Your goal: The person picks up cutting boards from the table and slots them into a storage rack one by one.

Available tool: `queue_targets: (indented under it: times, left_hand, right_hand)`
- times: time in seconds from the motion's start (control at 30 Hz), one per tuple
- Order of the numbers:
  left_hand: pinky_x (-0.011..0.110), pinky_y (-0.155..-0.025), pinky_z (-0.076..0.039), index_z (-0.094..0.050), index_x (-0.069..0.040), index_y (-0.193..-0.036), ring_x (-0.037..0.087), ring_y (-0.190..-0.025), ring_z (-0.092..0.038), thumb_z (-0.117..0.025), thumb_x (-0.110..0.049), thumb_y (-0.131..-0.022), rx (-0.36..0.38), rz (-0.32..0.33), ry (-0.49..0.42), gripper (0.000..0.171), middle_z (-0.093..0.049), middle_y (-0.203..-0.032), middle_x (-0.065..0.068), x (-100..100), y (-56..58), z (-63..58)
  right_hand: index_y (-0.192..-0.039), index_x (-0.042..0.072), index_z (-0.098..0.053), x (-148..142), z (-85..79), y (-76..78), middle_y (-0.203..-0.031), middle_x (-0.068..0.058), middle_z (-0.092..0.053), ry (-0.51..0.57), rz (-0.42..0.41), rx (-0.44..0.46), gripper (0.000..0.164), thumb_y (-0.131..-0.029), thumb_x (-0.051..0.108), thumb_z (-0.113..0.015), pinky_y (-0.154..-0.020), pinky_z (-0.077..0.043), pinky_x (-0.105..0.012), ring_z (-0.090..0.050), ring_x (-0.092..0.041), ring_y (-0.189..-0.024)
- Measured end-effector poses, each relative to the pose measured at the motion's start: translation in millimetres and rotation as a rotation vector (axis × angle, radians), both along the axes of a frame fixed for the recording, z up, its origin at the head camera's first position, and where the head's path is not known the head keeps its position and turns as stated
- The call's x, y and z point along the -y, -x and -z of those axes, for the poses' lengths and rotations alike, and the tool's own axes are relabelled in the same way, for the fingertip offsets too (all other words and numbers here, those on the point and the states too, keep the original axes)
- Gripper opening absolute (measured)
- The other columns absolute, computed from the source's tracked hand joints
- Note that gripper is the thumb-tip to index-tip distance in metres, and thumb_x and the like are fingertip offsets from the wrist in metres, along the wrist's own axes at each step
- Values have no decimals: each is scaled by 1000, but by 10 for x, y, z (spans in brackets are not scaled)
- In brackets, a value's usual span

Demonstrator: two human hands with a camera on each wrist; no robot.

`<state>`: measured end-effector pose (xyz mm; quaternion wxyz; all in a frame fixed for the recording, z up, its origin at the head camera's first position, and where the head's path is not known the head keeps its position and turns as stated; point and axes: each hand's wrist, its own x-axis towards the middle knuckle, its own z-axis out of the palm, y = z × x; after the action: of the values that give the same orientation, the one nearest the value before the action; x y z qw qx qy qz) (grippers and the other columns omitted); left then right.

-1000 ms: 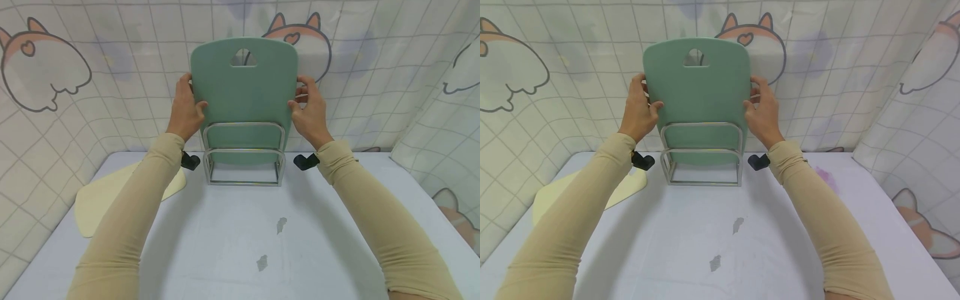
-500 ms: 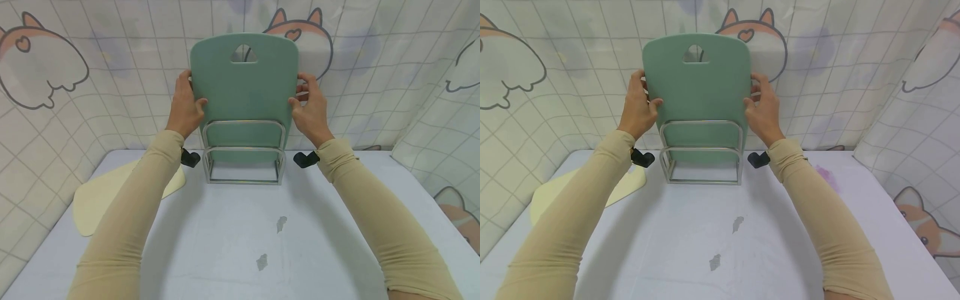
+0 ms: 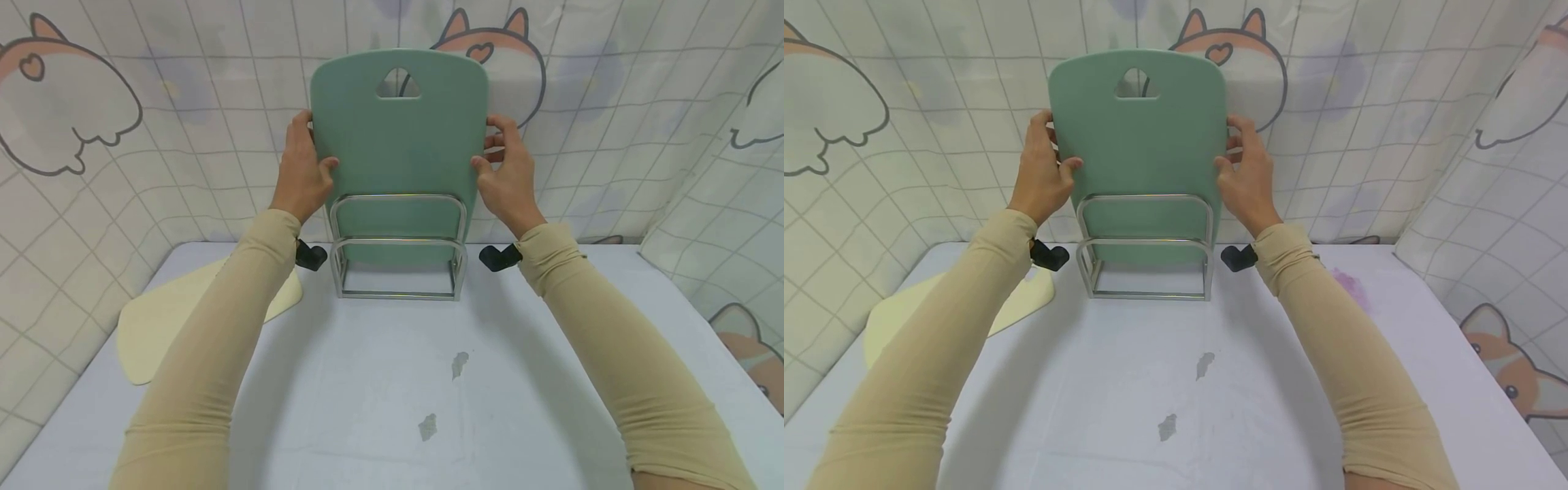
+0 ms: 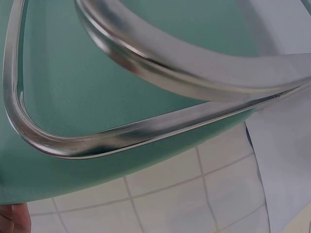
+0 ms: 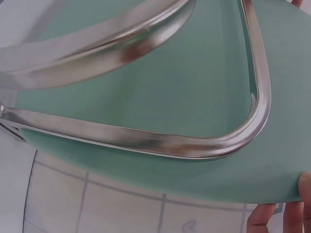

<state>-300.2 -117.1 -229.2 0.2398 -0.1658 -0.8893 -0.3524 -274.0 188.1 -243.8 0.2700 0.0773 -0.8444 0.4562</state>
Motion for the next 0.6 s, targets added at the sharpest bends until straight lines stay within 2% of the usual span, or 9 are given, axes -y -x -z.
queue_targets:
  times: [0.6]
  left_hand:
    - [47,-111,-45,-25,-2,-154,36,-129,-49,-59,-2,-102,2,-9,1,62,-43,-141,24,-12,42,3]
  right_hand:
    - [-151,22,-43,9,-6,22,-127,-17,-59,-8,14,23,54,-102,4,-55,-93,-55,-42,-63,-30,-112]
